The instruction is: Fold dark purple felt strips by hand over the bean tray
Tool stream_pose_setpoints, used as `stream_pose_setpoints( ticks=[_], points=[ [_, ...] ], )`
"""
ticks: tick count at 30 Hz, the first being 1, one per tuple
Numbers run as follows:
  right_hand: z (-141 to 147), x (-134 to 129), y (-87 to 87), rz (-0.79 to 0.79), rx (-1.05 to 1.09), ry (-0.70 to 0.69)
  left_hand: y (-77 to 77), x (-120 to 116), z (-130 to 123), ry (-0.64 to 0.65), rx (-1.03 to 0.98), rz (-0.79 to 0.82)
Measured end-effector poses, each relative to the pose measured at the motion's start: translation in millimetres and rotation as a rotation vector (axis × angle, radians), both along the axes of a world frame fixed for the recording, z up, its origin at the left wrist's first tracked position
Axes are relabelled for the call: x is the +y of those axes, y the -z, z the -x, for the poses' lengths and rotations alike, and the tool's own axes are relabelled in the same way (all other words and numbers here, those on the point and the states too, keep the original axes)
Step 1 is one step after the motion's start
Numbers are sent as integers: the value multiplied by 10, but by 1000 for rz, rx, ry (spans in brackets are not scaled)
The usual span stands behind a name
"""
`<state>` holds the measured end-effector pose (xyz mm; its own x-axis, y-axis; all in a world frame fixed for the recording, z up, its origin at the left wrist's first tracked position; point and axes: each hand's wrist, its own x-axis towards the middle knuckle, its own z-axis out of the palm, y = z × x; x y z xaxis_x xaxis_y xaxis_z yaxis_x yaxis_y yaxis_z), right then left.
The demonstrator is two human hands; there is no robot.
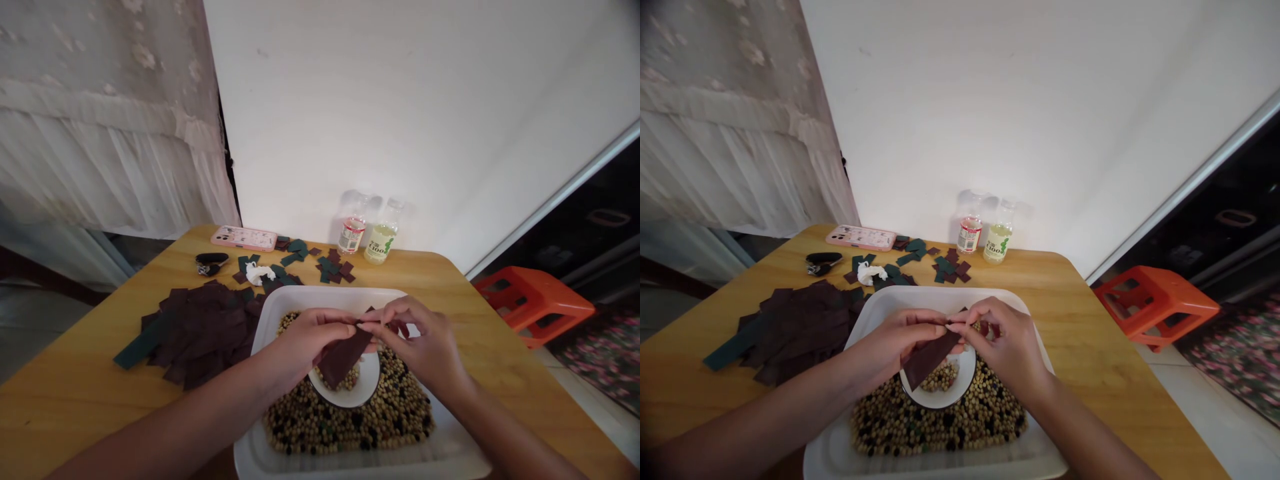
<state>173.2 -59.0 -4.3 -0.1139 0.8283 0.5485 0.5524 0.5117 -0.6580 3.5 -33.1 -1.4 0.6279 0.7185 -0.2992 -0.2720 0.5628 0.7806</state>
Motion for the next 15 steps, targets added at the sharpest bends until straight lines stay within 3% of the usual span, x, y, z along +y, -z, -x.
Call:
stream_pose_setpoints(
  ticks=[7, 15],
  points=[
    [-2, 19, -41, 215, 81, 4, -5, 2, 11, -7, -13, -41],
    [13, 25, -72, 217, 144, 19, 4, 6, 25, 39, 61, -54]
  ],
)
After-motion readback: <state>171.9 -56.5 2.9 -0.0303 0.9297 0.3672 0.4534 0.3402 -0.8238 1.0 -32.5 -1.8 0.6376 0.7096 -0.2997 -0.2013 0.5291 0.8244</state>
